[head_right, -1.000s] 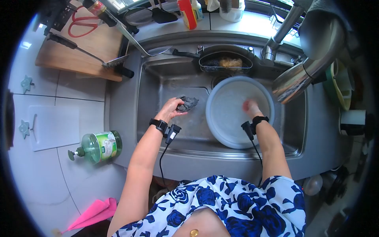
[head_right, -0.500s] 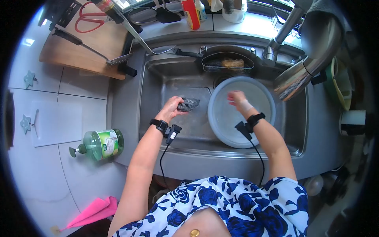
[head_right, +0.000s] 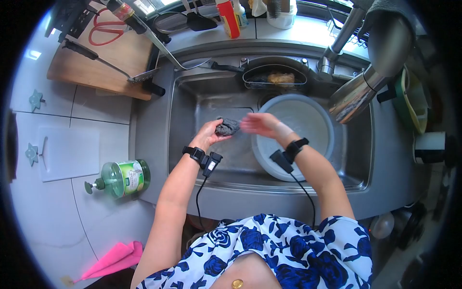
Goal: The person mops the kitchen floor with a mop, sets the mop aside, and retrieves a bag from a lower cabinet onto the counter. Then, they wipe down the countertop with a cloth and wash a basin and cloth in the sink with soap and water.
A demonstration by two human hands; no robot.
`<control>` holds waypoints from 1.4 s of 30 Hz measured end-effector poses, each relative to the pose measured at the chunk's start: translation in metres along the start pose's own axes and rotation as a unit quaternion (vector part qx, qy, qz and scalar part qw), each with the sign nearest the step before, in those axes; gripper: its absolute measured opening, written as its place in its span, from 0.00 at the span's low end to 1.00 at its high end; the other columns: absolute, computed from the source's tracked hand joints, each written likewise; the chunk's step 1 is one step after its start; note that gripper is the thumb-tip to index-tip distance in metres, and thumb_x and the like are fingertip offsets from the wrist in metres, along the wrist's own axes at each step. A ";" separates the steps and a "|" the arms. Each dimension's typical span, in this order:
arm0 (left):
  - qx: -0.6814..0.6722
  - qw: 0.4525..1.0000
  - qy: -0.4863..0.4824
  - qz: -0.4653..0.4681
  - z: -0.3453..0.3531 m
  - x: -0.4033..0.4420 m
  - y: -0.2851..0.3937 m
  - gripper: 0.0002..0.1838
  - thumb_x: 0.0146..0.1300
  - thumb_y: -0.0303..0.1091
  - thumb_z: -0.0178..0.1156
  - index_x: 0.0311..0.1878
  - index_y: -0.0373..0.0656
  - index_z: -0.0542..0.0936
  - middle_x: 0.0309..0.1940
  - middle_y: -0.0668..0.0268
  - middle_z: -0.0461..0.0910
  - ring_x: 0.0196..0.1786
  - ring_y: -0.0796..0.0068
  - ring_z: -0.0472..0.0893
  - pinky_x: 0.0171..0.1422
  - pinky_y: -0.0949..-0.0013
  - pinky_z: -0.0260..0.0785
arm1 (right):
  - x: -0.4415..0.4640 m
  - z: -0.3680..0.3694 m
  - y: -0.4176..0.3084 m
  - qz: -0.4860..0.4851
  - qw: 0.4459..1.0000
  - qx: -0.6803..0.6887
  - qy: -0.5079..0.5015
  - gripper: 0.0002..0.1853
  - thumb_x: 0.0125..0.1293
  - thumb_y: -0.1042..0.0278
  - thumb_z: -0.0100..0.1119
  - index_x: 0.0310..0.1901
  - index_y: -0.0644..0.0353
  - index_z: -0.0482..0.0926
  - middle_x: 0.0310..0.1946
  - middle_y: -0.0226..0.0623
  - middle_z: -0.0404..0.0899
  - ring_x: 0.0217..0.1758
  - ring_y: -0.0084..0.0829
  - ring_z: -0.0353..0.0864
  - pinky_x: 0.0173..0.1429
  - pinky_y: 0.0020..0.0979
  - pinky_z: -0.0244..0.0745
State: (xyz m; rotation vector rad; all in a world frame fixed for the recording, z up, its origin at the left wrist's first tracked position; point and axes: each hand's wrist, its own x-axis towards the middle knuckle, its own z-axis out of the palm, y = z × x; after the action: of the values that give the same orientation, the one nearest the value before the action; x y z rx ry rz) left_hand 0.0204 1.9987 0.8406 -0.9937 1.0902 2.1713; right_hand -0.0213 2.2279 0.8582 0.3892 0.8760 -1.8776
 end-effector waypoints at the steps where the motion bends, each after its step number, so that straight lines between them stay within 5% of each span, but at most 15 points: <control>1: -0.011 1.000 -0.008 -0.003 0.001 0.000 0.000 0.13 0.59 0.26 0.48 0.47 0.36 0.66 0.44 0.52 0.72 0.49 0.54 0.74 0.50 0.43 0.68 | 0.006 0.020 0.004 -0.018 0.997 -0.040 -0.070 0.16 0.64 0.66 0.48 0.46 0.70 0.72 0.45 0.47 0.75 0.48 0.36 0.75 0.55 0.36 0.71; 3: 0.069 0.997 -0.010 0.044 0.011 -0.016 0.003 0.14 0.57 0.25 0.47 0.48 0.37 0.66 0.43 0.54 0.72 0.48 0.57 0.75 0.49 0.46 0.70 | 0.016 0.047 0.008 -0.088 0.967 -0.237 0.000 0.16 0.60 0.68 0.52 0.47 0.69 0.72 0.45 0.45 0.75 0.44 0.34 0.77 0.47 0.31 0.75; 6: 0.120 0.983 -0.024 0.136 0.010 -0.029 0.004 0.15 0.54 0.24 0.48 0.47 0.37 0.67 0.42 0.56 0.72 0.43 0.63 0.76 0.46 0.52 0.72 | 0.030 0.062 0.017 -0.242 0.817 -0.518 0.078 0.15 0.56 0.71 0.55 0.46 0.64 0.74 0.35 0.40 0.78 0.35 0.28 0.78 0.34 0.24 0.76; 9: 0.173 0.963 0.014 0.207 0.011 -0.043 0.011 0.14 0.53 0.24 0.50 0.45 0.38 0.68 0.39 0.59 0.73 0.37 0.68 0.76 0.42 0.59 0.73 | 0.031 0.072 0.014 -0.166 0.802 -0.564 0.110 0.12 0.54 0.70 0.57 0.41 0.63 0.77 0.27 0.41 0.78 0.28 0.28 0.78 0.28 0.26 0.73; 13: 0.251 0.924 0.135 0.257 -0.011 -0.041 0.012 0.11 0.50 0.27 0.54 0.39 0.38 0.73 0.31 0.64 0.76 0.33 0.74 0.77 0.33 0.65 0.74 | 0.030 0.083 0.014 -0.295 0.639 -0.685 0.188 0.10 0.54 0.63 0.56 0.36 0.56 0.80 0.25 0.41 0.79 0.32 0.42 0.79 0.37 0.36 0.73; 14: 0.230 0.926 0.151 0.261 -0.017 -0.038 0.009 0.09 0.51 0.30 0.53 0.35 0.37 0.76 0.31 0.60 0.78 0.33 0.67 0.78 0.34 0.64 0.73 | 0.027 0.087 0.013 -0.249 0.674 -0.668 0.195 0.10 0.54 0.62 0.54 0.34 0.55 0.81 0.30 0.40 0.79 0.35 0.45 0.77 0.41 0.38 0.72; 17: 0.446 0.826 0.189 0.287 -0.036 -0.029 0.010 0.12 0.52 0.35 0.52 0.34 0.37 0.78 0.31 0.54 0.78 0.33 0.59 0.79 0.39 0.60 0.71 | 0.028 0.081 0.012 -0.326 0.553 -0.742 0.197 0.09 0.55 0.63 0.54 0.35 0.55 0.81 0.33 0.40 0.78 0.36 0.45 0.77 0.41 0.37 0.72; 20: 0.555 0.616 0.278 0.485 -0.042 -0.031 0.008 0.14 0.52 0.38 0.51 0.35 0.40 0.79 0.31 0.51 0.79 0.37 0.53 0.78 0.46 0.59 0.69 | 0.019 0.087 0.007 -0.268 0.692 -0.654 0.149 0.10 0.55 0.65 0.52 0.34 0.58 0.80 0.34 0.41 0.77 0.39 0.43 0.76 0.44 0.36 0.71; 21: 0.539 0.659 0.291 0.437 -0.043 -0.033 0.009 0.14 0.52 0.38 0.51 0.36 0.41 0.79 0.32 0.52 0.79 0.38 0.54 0.78 0.46 0.59 0.69 | 0.017 0.089 0.006 -0.245 0.745 -0.608 0.123 0.10 0.55 0.65 0.52 0.34 0.59 0.80 0.34 0.42 0.77 0.39 0.43 0.76 0.45 0.35 0.71; 23: 0.501 0.735 0.311 0.335 -0.038 -0.045 0.020 0.14 0.52 0.38 0.51 0.38 0.42 0.80 0.34 0.53 0.79 0.41 0.55 0.78 0.48 0.58 0.68 | 0.017 0.086 0.005 -0.314 0.702 -0.633 0.093 0.10 0.55 0.65 0.52 0.34 0.60 0.79 0.35 0.42 0.77 0.37 0.43 0.76 0.43 0.35 0.71; 27: 0.567 0.736 0.231 0.291 -0.044 -0.037 0.022 0.17 0.52 0.37 0.53 0.44 0.42 0.77 0.43 0.51 0.76 0.49 0.55 0.74 0.52 0.60 0.67 | 0.017 0.087 0.005 -0.363 0.624 -0.688 0.075 0.11 0.54 0.64 0.53 0.36 0.61 0.78 0.33 0.44 0.77 0.35 0.45 0.76 0.41 0.36 0.71; 30: 0.549 0.691 0.099 0.459 -0.031 -0.028 0.001 0.24 0.49 0.37 0.58 0.52 0.41 0.70 0.49 0.52 0.72 0.54 0.54 0.70 0.56 0.60 0.64 | 0.020 0.100 0.011 -0.336 0.665 -0.665 0.054 0.12 0.54 0.64 0.55 0.38 0.61 0.77 0.30 0.44 0.78 0.33 0.43 0.78 0.38 0.35 0.71; 33: 0.554 0.744 0.013 0.373 -0.002 -0.037 0.001 0.33 0.45 0.36 0.63 0.56 0.40 0.64 0.51 0.52 0.68 0.57 0.54 0.66 0.59 0.60 0.61 | 0.029 0.106 0.014 -0.346 0.635 -0.688 0.066 0.12 0.54 0.64 0.54 0.38 0.61 0.77 0.28 0.45 0.78 0.33 0.44 0.77 0.38 0.36 0.71; 37: 0.556 0.711 0.146 0.405 -0.010 -0.034 0.003 0.18 0.46 0.33 0.61 0.43 0.42 0.74 0.40 0.54 0.75 0.46 0.54 0.74 0.48 0.59 0.67 | 0.025 0.110 0.006 -0.357 0.641 -0.679 0.014 0.11 0.54 0.63 0.53 0.35 0.58 0.79 0.30 0.44 0.78 0.35 0.46 0.76 0.41 0.39 0.70; 42: 0.570 0.679 0.137 0.442 -0.018 -0.043 0.008 0.09 0.50 0.30 0.54 0.35 0.39 0.76 0.33 0.52 0.77 0.39 0.52 0.76 0.43 0.58 0.68 | 0.017 0.101 -0.011 -0.340 0.651 -0.679 -0.016 0.11 0.50 0.67 0.55 0.34 0.62 0.79 0.30 0.42 0.78 0.36 0.41 0.77 0.41 0.34 0.71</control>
State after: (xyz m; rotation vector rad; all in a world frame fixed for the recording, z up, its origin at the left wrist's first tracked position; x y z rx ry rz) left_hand 0.0474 1.9750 0.8707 -0.1123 2.9564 1.2034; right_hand -0.0274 2.1473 0.9215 -1.0388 2.2897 -1.2161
